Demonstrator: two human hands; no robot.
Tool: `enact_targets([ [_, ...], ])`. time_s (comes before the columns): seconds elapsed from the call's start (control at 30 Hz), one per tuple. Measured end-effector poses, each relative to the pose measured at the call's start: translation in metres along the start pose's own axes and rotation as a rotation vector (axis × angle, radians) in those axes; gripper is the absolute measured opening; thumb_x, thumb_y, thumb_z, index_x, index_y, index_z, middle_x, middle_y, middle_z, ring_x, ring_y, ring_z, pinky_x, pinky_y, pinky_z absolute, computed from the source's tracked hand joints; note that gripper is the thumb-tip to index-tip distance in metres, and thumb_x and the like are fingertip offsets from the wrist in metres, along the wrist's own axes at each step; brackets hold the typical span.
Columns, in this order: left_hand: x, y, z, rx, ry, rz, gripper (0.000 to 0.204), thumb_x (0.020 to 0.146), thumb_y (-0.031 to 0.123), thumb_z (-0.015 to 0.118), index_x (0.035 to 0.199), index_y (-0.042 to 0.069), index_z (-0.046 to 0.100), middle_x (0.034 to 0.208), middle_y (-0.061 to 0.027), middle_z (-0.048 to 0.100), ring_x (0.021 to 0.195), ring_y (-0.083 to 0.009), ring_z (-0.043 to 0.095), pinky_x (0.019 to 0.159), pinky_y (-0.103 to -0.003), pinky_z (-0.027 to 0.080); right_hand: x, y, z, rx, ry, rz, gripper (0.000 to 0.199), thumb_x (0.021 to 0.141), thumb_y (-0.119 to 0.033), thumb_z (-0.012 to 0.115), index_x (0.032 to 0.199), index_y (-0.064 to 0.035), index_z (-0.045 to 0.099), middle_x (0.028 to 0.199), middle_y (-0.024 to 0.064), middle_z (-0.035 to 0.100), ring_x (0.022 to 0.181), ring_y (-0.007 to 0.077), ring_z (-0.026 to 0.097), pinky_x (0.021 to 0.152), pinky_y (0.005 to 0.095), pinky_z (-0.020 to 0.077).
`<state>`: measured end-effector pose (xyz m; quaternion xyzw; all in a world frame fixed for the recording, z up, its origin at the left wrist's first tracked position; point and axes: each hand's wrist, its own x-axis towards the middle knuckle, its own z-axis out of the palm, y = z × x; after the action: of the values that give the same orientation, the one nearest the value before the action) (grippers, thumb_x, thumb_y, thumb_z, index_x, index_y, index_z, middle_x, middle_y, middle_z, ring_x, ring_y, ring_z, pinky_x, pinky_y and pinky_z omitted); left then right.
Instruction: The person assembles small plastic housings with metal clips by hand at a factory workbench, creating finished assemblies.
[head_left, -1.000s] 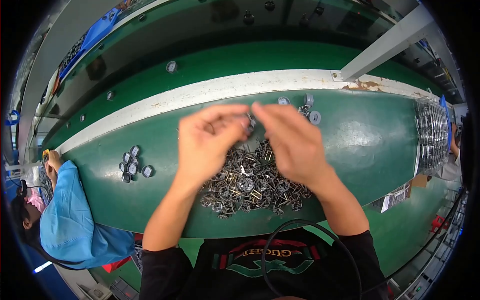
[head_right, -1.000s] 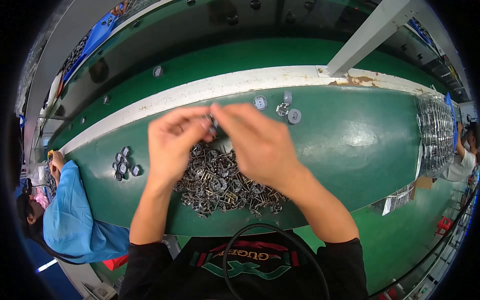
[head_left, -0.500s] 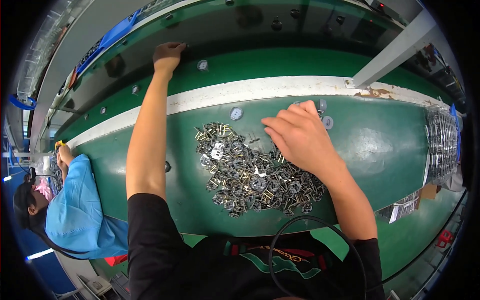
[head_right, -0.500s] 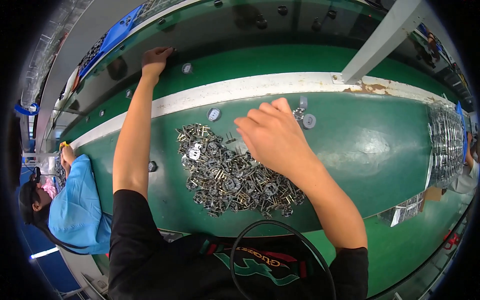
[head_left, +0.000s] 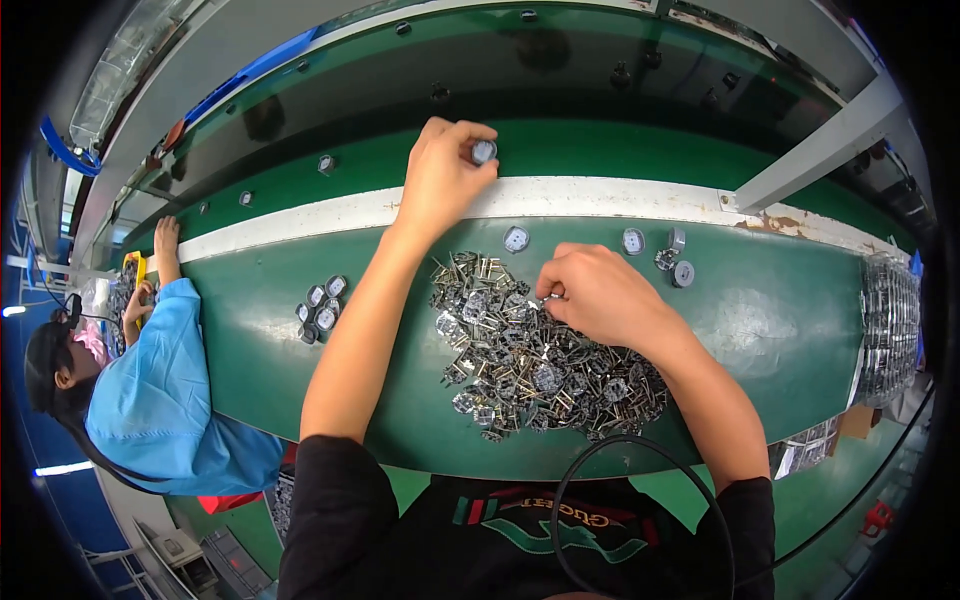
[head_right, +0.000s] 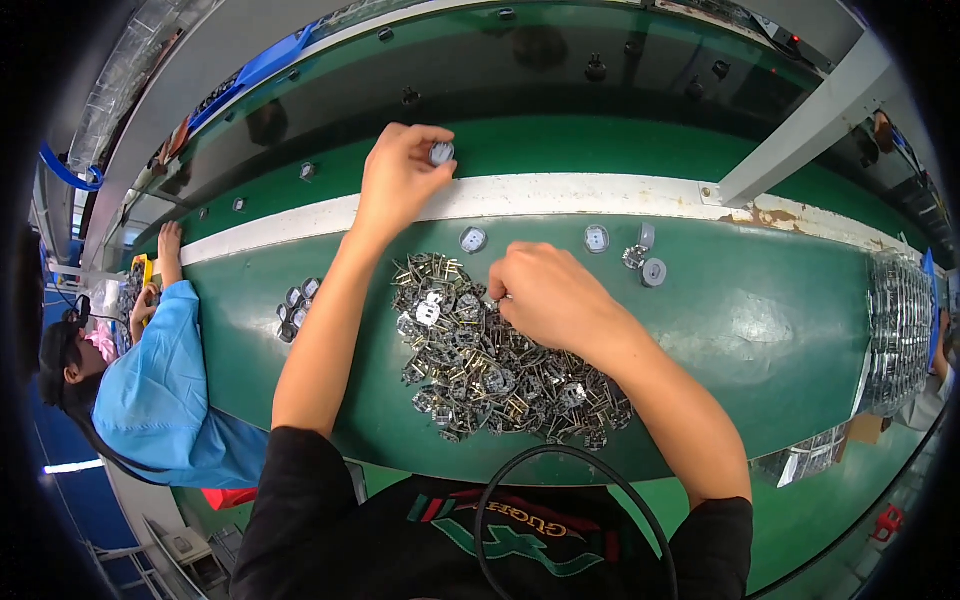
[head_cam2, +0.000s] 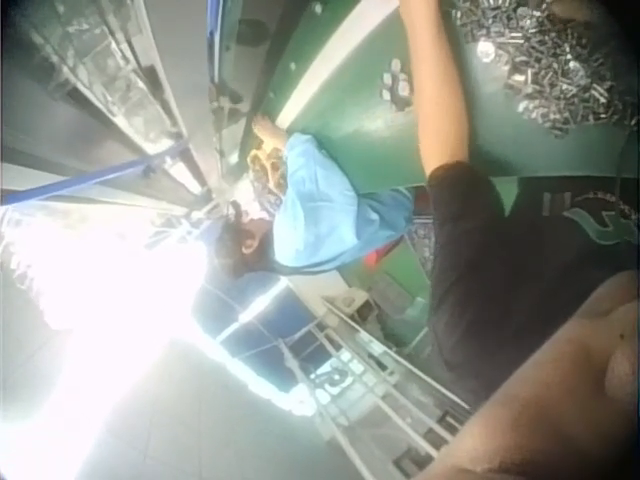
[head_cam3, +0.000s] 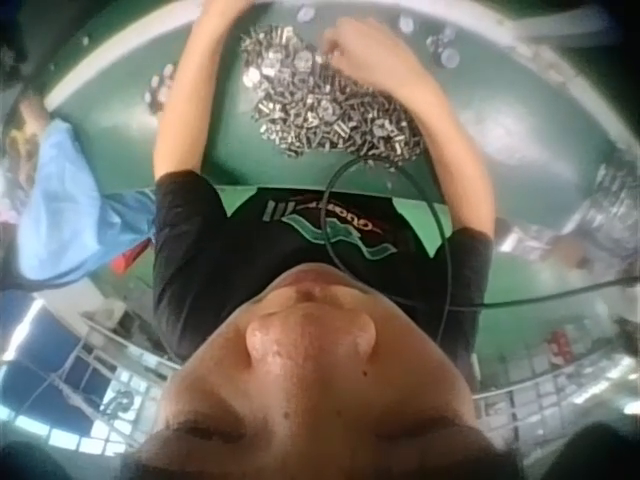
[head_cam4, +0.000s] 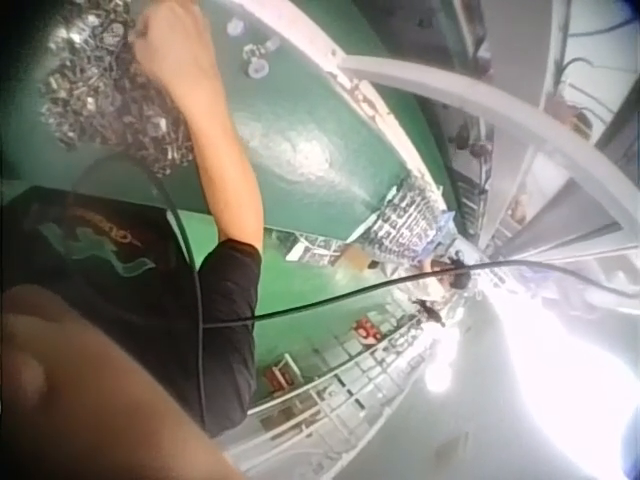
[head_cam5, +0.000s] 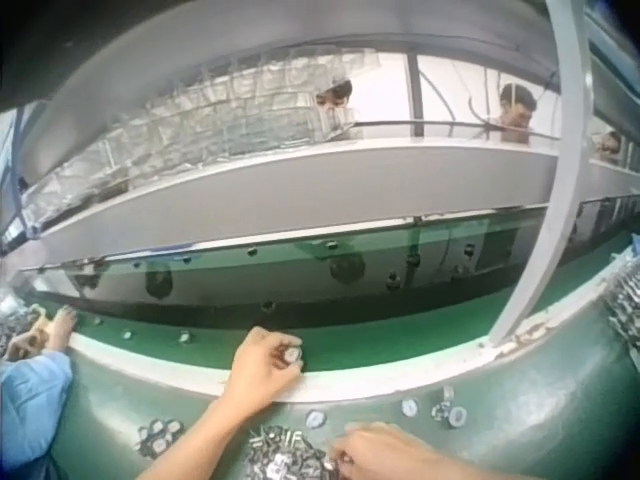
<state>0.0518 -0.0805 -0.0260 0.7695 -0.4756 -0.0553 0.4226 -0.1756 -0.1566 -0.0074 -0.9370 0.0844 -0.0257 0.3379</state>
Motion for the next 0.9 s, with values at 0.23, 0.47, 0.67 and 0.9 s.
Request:
enact_targets([
  [0.23, -0.092, 0.051, -0.017, -0.601, -0.090, -0.156, 0.035, 0.082, -0.009, 0.069, 0.117, -0.003, 0.067, 0.115, -0.0108, 0.058, 0.100, -0.0185, 0.066, 0.085, -0.028, 0.058, -0.015, -0.006, -0.008, 0.241, 0.257, 0.062, 0.013, 0.082, -0.003, 0.068, 0.096, -0.0027, 0.070, 0.080, 0.0119, 0.061, 0.073, 0.0280, 0.065, 0.066, 0.0365, 0.0516],
  [0.47, -0.113, 0.073, -0.013, -0.892, -0.176, -0.342, 0.035, 0.078, -0.017, 0.070, 0.112, -0.009, 0.065, 0.114, -0.0114, 0.056, 0.100, -0.0209, 0.069, 0.084, -0.028, 0.062, -0.023, -0.028, 0.005, 0.562, 0.539, 0.005, 0.010, 0.084, 0.000, 0.072, 0.094, -0.0001, 0.069, 0.084, 0.0065, 0.064, 0.067, 0.0124, 0.063, 0.059, 0.0250, 0.0496],
  [0.67, -0.117, 0.078, -0.011, -0.963, -0.196, -0.271, 0.041, 0.074, -0.017, 0.074, 0.113, -0.008, 0.064, 0.113, -0.0111, 0.056, 0.099, -0.0208, 0.068, 0.083, -0.030, 0.063, -0.022, -0.035, 0.003, 0.173, 0.638, -0.153, 0.012, 0.080, 0.000, 0.074, 0.090, -0.0021, 0.067, 0.082, 0.0077, 0.061, 0.063, 0.0214, 0.063, 0.053, 0.0313, 0.0489],
  [0.9, -0.126, 0.076, 0.000, -0.817, -0.060, -0.125, 0.041, 0.070, -0.015, 0.079, 0.107, -0.004, 0.063, 0.112, -0.0093, 0.055, 0.100, -0.0167, 0.065, 0.083, -0.026, 0.061, -0.026, -0.044, 0.007, 0.131, 0.623, -0.109, 0.012, 0.080, -0.001, 0.073, 0.087, -0.0032, 0.064, 0.080, 0.0067, 0.059, 0.059, 0.0227, 0.061, 0.051, 0.0336, 0.0482],
])
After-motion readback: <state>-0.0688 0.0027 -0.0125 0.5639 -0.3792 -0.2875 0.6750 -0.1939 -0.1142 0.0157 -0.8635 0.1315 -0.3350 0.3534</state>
